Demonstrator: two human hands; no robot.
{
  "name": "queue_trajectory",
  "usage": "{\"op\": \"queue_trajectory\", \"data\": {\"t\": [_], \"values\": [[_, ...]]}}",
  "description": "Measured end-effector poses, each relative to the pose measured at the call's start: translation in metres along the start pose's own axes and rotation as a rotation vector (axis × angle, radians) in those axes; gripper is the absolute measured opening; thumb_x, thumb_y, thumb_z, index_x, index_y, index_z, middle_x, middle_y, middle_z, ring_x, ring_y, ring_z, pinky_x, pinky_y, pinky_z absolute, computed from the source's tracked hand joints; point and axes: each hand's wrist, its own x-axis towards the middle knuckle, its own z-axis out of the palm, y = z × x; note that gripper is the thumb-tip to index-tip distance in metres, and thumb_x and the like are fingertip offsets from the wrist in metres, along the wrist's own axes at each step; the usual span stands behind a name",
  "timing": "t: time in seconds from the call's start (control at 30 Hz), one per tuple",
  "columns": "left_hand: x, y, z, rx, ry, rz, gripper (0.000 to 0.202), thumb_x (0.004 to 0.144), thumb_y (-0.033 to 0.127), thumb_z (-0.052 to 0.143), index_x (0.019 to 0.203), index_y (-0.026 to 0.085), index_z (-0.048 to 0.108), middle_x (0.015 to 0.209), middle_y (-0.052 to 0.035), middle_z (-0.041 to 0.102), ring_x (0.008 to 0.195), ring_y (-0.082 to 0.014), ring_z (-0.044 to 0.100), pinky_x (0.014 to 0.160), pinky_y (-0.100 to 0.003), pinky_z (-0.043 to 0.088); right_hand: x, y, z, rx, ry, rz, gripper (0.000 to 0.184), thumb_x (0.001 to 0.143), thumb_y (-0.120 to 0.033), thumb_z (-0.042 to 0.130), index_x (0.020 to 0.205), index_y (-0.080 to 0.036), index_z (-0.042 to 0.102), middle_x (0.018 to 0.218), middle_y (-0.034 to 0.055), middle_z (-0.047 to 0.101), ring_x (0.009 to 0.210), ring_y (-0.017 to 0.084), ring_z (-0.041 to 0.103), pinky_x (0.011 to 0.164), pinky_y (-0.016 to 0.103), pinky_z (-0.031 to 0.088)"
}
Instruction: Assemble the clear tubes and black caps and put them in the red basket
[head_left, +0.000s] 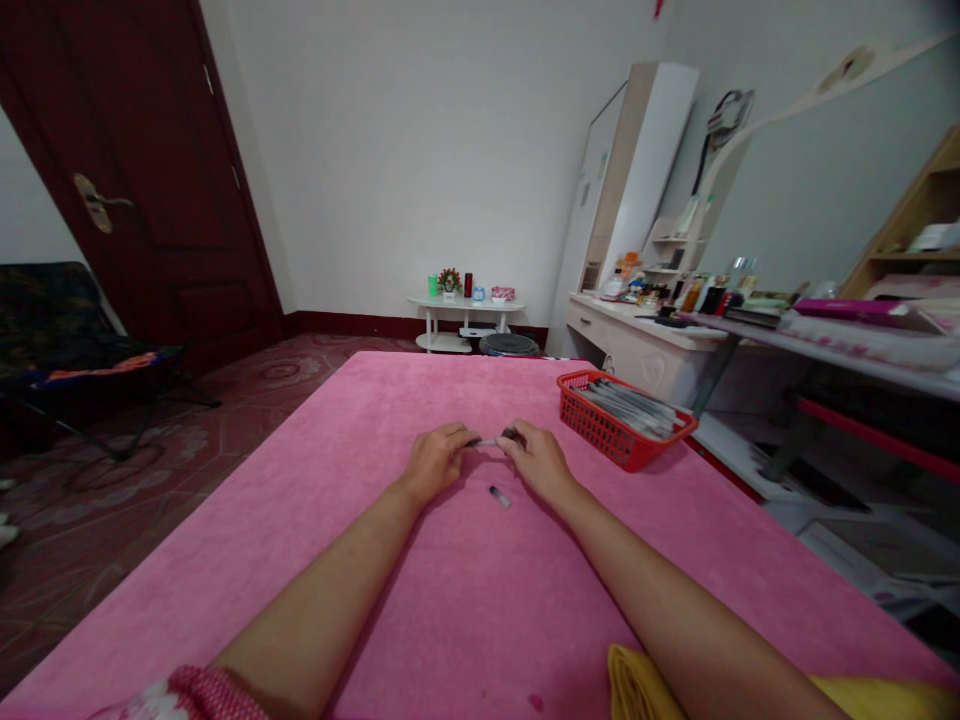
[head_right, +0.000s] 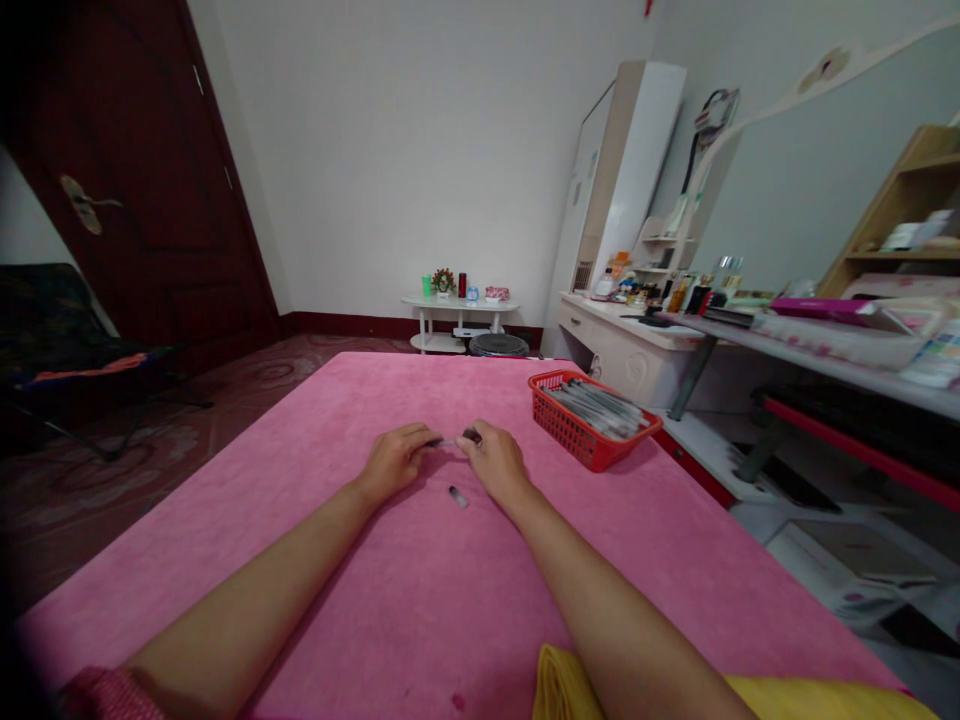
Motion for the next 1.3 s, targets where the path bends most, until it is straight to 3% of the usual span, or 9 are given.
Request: {"op": "queue_trajectory", "data": {"t": [0.17,0.33,0.5,0.67,0.77,0.87,1.03,1.2,1.3], "values": [[0.0,0.001,0.001,-0.014,-0.006,0.011,0.022,0.082,0.013,0.052,0.097,0.02,0.067,0.085,-0.0036,0.065,0.078,-0.0145,0.06,0.071,-0.024,0.046,0.0,0.001,-0.001,-0.009,-0.05,0.026,0.038,0.088,-0.04,0.042,0.062,-0.018,0.058,0.057,0.0014,0.06,0.054,0.013,0.053,0.052,0.022,0.032],[0.0,-0.001,0.001,-0.009,0.015,-0.007,0.022,0.082,0.012,0.052,0.097,0.021,0.066,0.086,-0.0031,0.065,0.08,-0.0151,0.06,0.071,-0.024,0.046,0.001,0.006,0.004,0.107,-0.059,-0.002,0.026,0.084,-0.038,0.049,0.07,-0.019,0.059,0.059,-0.0005,0.061,0.054,0.012,0.055,0.052,0.021,0.035],[-0.001,-0.003,0.001,-0.011,0.011,0.009,0.023,0.081,0.011,0.053,0.098,0.021,0.066,0.088,-0.0033,0.065,0.081,-0.0152,0.06,0.072,-0.024,0.046,0.0,0.01,0.012,0.273,-0.166,0.089,0.044,0.089,-0.046,0.037,0.06,-0.018,0.053,0.046,-0.0017,0.054,0.039,0.011,0.05,0.043,0.021,0.035],[-0.001,-0.003,0.001,-0.005,0.016,0.006,0.022,0.082,0.013,0.053,0.098,0.021,0.065,0.088,-0.0032,0.065,0.081,-0.0149,0.06,0.072,-0.024,0.046,-0.001,0.008,0.014,0.35,-0.107,0.079,0.035,0.084,-0.044,0.047,0.061,-0.018,0.051,0.046,-0.0028,0.053,0.038,0.009,0.05,0.04,0.018,0.036],[0.0,-0.002,0.001,0.003,0.005,0.031,0.025,0.081,0.01,0.052,0.098,0.021,0.065,0.089,-0.0033,0.065,0.082,-0.0148,0.06,0.072,-0.024,0.046,-0.001,0.007,0.014,0.447,-0.212,0.185,0.046,0.086,-0.051,0.039,0.055,-0.018,0.049,0.039,-0.0022,0.049,0.03,0.009,0.044,0.033,0.018,0.031],[0.0,-0.001,-0.001,0.016,0.01,0.04,0.025,0.081,0.01,0.051,0.097,0.021,0.065,0.089,-0.0034,0.065,0.082,-0.0152,0.06,0.071,-0.024,0.046,0.0,0.006,0.014,0.553,-0.266,0.259,0.045,0.083,-0.054,0.04,0.059,-0.017,0.051,0.042,-0.0012,0.052,0.03,0.01,0.046,0.031,0.019,0.032],[-0.001,0.0,-0.003,0.013,0.022,0.002,0.023,0.082,0.012,0.052,0.098,0.021,0.065,0.087,-0.0037,0.065,0.08,-0.0152,0.06,0.069,-0.024,0.046,-0.001,0.004,0.013,0.438,-0.114,0.105,0.029,0.081,-0.042,0.051,0.065,-0.017,0.052,0.05,-0.0029,0.055,0.04,0.009,0.052,0.04,0.017,0.039],[0.0,0.001,-0.003,0.005,0.004,0.039,0.025,0.081,0.01,0.05,0.097,0.02,0.066,0.086,-0.0048,0.064,0.08,-0.015,0.06,0.07,-0.024,0.046,-0.004,0.004,0.013,0.437,-0.244,0.179,0.045,0.087,-0.048,0.038,0.056,-0.017,0.051,0.041,-0.0013,0.051,0.032,0.01,0.046,0.034,0.019,0.033],[0.0,-0.001,-0.002,-0.001,0.045,0.009,0.023,0.082,0.01,0.05,0.097,0.019,0.065,0.087,-0.0052,0.064,0.081,-0.0154,0.06,0.072,-0.025,0.046,0.0,0.008,0.01,0.362,-0.14,0.18,0.049,0.09,-0.048,0.032,0.06,-0.017,0.055,0.048,0.0016,0.057,0.039,0.012,0.052,0.042,0.022,0.039]]}}
